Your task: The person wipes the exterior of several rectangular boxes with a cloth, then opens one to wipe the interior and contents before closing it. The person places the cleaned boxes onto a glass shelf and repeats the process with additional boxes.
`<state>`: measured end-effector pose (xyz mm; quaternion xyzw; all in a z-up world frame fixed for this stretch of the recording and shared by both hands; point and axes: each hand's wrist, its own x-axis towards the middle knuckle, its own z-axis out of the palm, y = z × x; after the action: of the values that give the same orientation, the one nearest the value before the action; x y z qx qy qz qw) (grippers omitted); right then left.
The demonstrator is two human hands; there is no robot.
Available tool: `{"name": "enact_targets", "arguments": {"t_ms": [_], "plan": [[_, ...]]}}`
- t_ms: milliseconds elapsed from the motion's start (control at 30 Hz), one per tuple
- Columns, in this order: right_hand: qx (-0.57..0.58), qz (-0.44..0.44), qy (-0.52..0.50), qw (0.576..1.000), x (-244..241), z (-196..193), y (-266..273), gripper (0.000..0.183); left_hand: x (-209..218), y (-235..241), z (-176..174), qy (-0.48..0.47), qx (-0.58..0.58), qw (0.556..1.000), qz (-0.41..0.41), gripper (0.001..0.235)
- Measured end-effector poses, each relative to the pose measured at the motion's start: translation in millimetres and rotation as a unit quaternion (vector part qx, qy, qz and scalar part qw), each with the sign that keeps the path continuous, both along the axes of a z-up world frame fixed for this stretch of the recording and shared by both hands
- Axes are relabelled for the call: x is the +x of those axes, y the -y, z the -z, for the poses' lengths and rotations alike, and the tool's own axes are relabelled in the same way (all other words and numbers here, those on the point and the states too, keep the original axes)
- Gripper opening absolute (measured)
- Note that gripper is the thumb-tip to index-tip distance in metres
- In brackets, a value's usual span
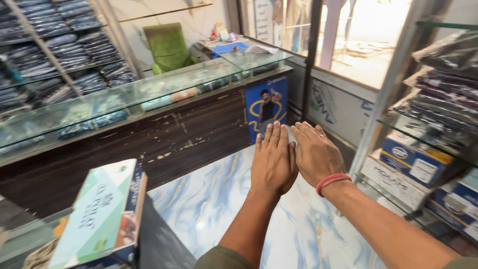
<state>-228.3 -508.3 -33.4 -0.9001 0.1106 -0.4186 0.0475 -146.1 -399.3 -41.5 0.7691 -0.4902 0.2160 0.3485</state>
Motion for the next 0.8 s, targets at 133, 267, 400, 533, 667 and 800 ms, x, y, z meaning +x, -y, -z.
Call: {"name": "enact_targets", "arguments": {"t_ms": [133,267,400,533,667,800], "plan": [[-0.007,-0.027,-0.001,1.0,33,-2,-50,0.038,23,-55,-1,0.005,0.012,0.999,-0.052,0.055],[0.026,-0.069,-0.003,0.997,64,-3,-97,0.039,44,-105,0,-0.006,0.022,0.995,-0.096,0.056],[0.049,-0.115,-0.012,0.992,94,-2,-139,0.039,63,-147,3,-0.031,0.036,0.988,-0.149,0.056],[0.069,-0.169,-0.019,0.983,127,-2,-178,0.039,83,-188,5,-0.037,0.034,0.976,-0.211,0.056],[0.056,-0.227,-0.023,0.972,157,4,-215,0.039,102,-229,12,-0.044,0.037,0.962,-0.267,0.055],[0.071,-0.278,-0.054,0.956,179,16,-252,0.04,110,-269,25,-0.055,0.036,0.949,-0.308,0.056]]}}
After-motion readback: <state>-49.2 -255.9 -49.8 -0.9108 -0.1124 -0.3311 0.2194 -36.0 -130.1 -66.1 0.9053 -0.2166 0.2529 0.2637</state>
